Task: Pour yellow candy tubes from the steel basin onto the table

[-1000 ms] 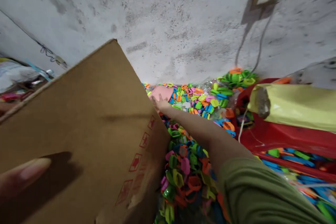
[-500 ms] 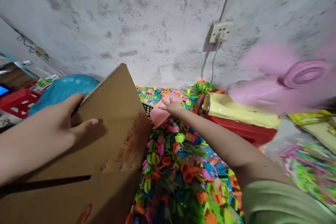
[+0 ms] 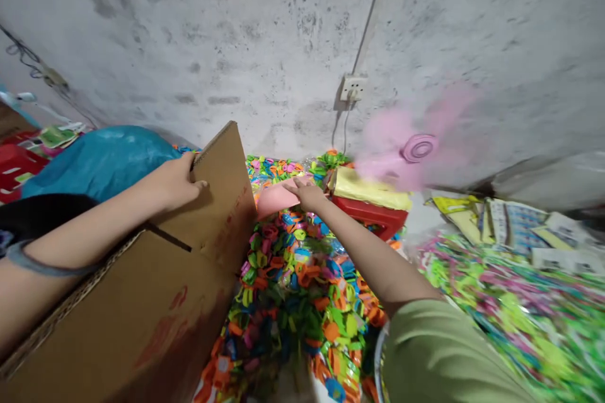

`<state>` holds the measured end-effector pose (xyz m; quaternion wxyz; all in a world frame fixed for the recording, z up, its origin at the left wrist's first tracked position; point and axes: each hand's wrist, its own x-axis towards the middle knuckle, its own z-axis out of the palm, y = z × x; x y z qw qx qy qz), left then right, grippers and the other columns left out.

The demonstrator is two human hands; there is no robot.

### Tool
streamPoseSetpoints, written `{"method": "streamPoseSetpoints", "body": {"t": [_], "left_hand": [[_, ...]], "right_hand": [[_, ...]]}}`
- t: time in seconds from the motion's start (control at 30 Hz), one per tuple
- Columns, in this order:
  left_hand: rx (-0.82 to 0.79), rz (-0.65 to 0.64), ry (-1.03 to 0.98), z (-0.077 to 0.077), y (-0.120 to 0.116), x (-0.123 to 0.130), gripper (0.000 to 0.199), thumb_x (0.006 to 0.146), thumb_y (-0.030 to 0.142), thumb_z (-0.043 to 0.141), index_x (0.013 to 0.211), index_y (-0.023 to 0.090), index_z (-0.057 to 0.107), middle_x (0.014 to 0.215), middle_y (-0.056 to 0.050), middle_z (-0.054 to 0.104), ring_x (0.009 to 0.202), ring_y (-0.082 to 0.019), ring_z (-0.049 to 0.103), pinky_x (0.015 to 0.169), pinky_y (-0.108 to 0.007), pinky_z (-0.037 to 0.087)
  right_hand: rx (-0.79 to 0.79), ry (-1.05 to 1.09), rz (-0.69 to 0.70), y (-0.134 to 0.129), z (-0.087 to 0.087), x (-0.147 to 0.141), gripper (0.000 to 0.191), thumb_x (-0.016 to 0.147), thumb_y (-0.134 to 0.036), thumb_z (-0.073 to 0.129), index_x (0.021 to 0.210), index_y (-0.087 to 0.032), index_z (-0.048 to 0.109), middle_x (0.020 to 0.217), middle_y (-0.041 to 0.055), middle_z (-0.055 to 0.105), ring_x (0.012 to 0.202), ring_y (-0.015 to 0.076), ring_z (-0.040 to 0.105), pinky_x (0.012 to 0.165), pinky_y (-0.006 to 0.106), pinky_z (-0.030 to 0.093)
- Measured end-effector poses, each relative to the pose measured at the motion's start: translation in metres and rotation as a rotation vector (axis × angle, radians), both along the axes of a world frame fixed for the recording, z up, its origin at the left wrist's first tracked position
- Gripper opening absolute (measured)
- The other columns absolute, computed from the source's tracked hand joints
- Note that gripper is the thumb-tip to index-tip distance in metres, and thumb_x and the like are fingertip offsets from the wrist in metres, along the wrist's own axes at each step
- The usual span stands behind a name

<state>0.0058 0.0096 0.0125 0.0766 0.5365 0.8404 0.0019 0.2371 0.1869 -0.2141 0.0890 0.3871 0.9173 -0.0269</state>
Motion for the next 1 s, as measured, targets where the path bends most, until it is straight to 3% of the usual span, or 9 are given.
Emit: {"method": "streamPoseSetpoints", "body": {"t": [0.2, 0.4, 0.7, 0.83, 1.0], "left_hand": [[-0.038, -0.04, 0.083, 0.001, 0.001, 0.002, 0.058, 0.079, 0.034, 0.057, 0.128, 0.006, 0.046, 0.118, -0.023, 0.063, 0.107, -0.037, 0.062, 0.083, -0.038, 0.05], [-0.009, -0.088, 0.098, -0.004, 0.003, 0.013, 0.056, 0.074, 0.034, 0.062, 0.123, 0.009, 0.051, 0.115, -0.023, 0.065, 0.104, -0.036, 0.063, 0.082, -0.038, 0.051], [-0.005, -0.093, 0.079, 0.001, 0.002, 0.012, 0.064, 0.072, 0.031, 0.064, 0.128, 0.006, 0.048, 0.121, -0.026, 0.061, 0.109, -0.042, 0.06, 0.085, -0.044, 0.051], [-0.018, -0.118, 0.074, 0.001, 0.002, 0.025, 0.064, 0.071, 0.028, 0.064, 0.128, 0.003, 0.047, 0.122, -0.028, 0.06, 0.109, -0.041, 0.06, 0.085, -0.043, 0.051], [-0.011, -0.127, 0.05, 0.002, 0.0, 0.036, 0.067, 0.069, 0.026, 0.064, 0.128, 0.002, 0.046, 0.123, -0.028, 0.059, 0.108, -0.041, 0.06, 0.082, -0.042, 0.051]], "right_hand": [[0.004, 0.035, -0.065, -0.066, 0.008, 0.011, 0.077, 0.091, -0.007, 0.044, 0.153, -0.042, 0.014, 0.16, 0.0078, 0.015, 0.133, 0.0382, 0.04, 0.097, 0.048, 0.047], [0.039, 0.026, -0.075, -0.119, 0.013, 0.058, 0.084, 0.087, 0.002, 0.035, 0.151, -0.046, 0.012, 0.161, 0.002, 0.005, 0.14, 0.0414, 0.025, 0.085, 0.05, 0.055], [0.129, 0.004, -0.02, -0.172, -0.001, 0.124, 0.088, 0.085, 0.006, 0.036, 0.15, -0.048, 0.009, 0.161, 0.0016, 0.001, 0.142, 0.0417, 0.021, 0.089, 0.053, 0.052], [0.152, -0.029, 0.019, -0.195, -0.007, 0.151, 0.094, 0.082, 0.01, 0.037, 0.149, -0.051, 0.009, 0.161, 0.0008, 0.0, 0.143, 0.0423, 0.017, 0.092, 0.056, 0.05], [0.177, -0.084, 0.023, -0.224, -0.004, 0.186, 0.097, 0.079, 0.013, 0.041, 0.149, -0.048, 0.016, 0.161, 0.0035, 0.004, 0.143, 0.0424, 0.015, 0.095, 0.058, 0.047]]}}
